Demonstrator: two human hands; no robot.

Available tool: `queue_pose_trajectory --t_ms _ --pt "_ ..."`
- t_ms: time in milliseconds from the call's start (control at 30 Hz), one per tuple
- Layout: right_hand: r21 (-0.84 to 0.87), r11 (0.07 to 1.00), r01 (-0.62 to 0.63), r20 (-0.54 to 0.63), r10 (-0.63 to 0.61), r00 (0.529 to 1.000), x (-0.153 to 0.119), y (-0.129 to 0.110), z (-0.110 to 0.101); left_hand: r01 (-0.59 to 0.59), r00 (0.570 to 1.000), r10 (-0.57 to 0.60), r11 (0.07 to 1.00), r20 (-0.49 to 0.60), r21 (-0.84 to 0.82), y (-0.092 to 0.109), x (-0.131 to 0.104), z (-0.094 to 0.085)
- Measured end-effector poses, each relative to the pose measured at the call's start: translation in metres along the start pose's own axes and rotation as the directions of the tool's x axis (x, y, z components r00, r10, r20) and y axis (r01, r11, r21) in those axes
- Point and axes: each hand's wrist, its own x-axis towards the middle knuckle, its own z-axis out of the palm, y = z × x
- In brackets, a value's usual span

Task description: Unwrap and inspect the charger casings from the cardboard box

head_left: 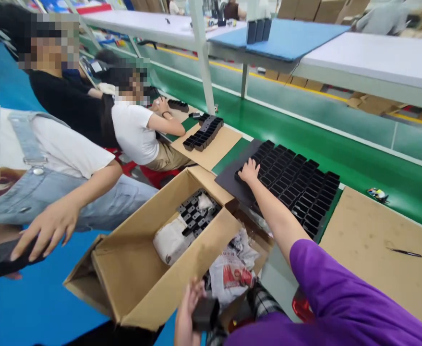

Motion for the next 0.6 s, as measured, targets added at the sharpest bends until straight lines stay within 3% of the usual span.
queue_pose_trajectory --t_ms 67,167,200,267,333,367,433,500,567,600 --pt "0.026 0.997 0.078 -0.026 -0.078 0.997 -0.037 0.010 -0.009 0.007 0.998 -0.016 0.990 -0.063 -0.144 0.011 0.000 0.038" --pt "0.160 0.941 0.297 -0.006 -0.300 0.954 -0.120 0.029 -0.025 0.027 1.000 -0.022 0.965 0.021 -0.259 0.030 -0.002 0.085" --pt "0.331 0.828 0.452 -0.061 -0.460 0.886 -0.151 0.035 -0.032 0.045 0.998 -0.029 0.960 0.061 -0.276 0.035 -0.003 0.098" --pt "0.527 0.532 0.662 -0.180 -0.692 0.699 -0.209 0.044 -0.043 0.092 0.988 -0.050 0.952 0.148 -0.292 0.042 -0.011 0.117" --pt "0.544 0.389 0.744 -0.232 -0.782 0.578 -0.253 0.046 -0.049 0.150 0.970 -0.083 0.946 0.230 -0.288 0.042 -0.021 0.131" --pt "0.525 0.367 0.768 -0.254 -0.794 0.552 -0.269 0.046 -0.050 0.173 0.960 -0.099 0.944 0.260 -0.280 0.040 -0.026 0.136" --pt "0.494 0.368 0.788 -0.312 -0.771 0.556 -0.287 0.044 -0.051 0.195 0.947 -0.118 0.950 0.298 -0.245 0.033 -0.036 0.143" --pt "0.497 0.406 0.766 -0.388 -0.686 0.616 -0.295 0.042 -0.054 0.158 0.924 -0.080 0.970 0.374 -0.185 0.024 -0.044 0.144" --pt "0.515 0.459 0.724 -0.449 -0.575 0.684 -0.302 0.042 -0.063 -0.024 0.861 0.082 0.992 0.503 -0.121 0.015 -0.053 0.140" --pt "0.515 0.483 0.708 -0.475 -0.527 0.705 -0.307 0.042 -0.070 -0.164 0.793 0.191 0.981 0.578 -0.100 0.011 -0.057 0.137"
